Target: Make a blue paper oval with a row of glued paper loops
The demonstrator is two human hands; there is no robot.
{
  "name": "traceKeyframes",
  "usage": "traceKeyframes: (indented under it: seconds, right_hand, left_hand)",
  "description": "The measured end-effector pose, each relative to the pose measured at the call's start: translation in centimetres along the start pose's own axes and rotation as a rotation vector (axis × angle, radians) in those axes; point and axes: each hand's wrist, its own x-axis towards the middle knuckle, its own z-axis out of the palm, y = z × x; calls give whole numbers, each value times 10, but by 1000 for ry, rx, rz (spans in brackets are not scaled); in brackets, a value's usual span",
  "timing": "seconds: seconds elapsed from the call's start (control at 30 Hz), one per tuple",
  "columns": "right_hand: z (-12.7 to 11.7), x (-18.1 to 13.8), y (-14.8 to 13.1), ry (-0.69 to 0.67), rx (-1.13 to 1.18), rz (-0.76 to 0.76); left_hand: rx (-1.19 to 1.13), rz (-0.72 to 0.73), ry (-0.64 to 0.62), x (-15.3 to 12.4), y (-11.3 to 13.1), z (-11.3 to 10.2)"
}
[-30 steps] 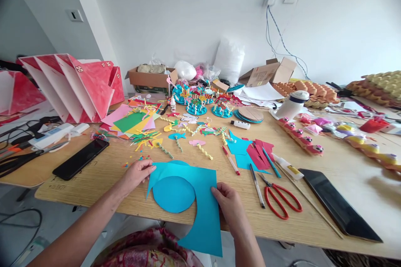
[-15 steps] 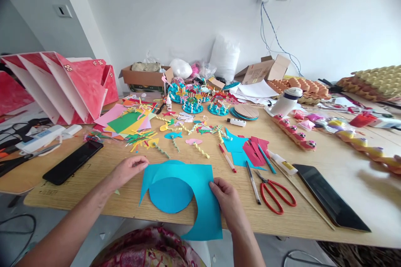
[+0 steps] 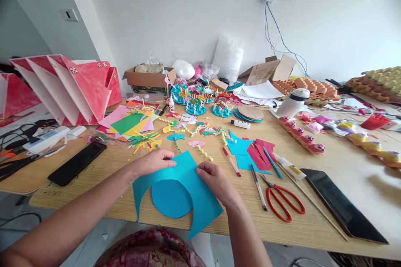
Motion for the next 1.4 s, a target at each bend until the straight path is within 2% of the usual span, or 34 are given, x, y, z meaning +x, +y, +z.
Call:
traceKeyframes:
  seconds: [0.2,0.33,0.47,0.63,0.8,0.93,1.03,1.13,1.23,1.27,1.4]
  right_hand:
    - [-3,-4,14,66,56,37]
    - [-9,-12,23,200,107,76]
    - [-17,-26,32,297,163,108]
    - [-12,-39,38,283,108,168]
    - [-4,-35,44,307,-38,173]
    - [0,-26,49,338,-84,160]
    - [1,-26,46,296,-55,162]
    - [4,-29,39,224,88,185]
    - [7,-29,37,250,241,224]
    - [8,-28,38,282,215,225]
    - [15,-21,47,361,-126,134]
  left_hand:
    - [-120,-16,-95,12,-10,5]
    - [-214,-30,-127,4,-18,-15]
    - [-348,-116,-80,-16,-34,-28]
    - [-472,-208,102,-34,-49,-1]
    - [-429,-300,198,-42,-57,24]
    - [-395,-329,230,-47,-55,24]
    - [-404,-329,229,-51,-51,21]
    - [-533,-279,205,-54,-51,19]
    - [-580,-229,215,-55,-53,21]
    - [-548,-228,227,-55,-53,22]
    - [-391,-260,284,-51,-52,29]
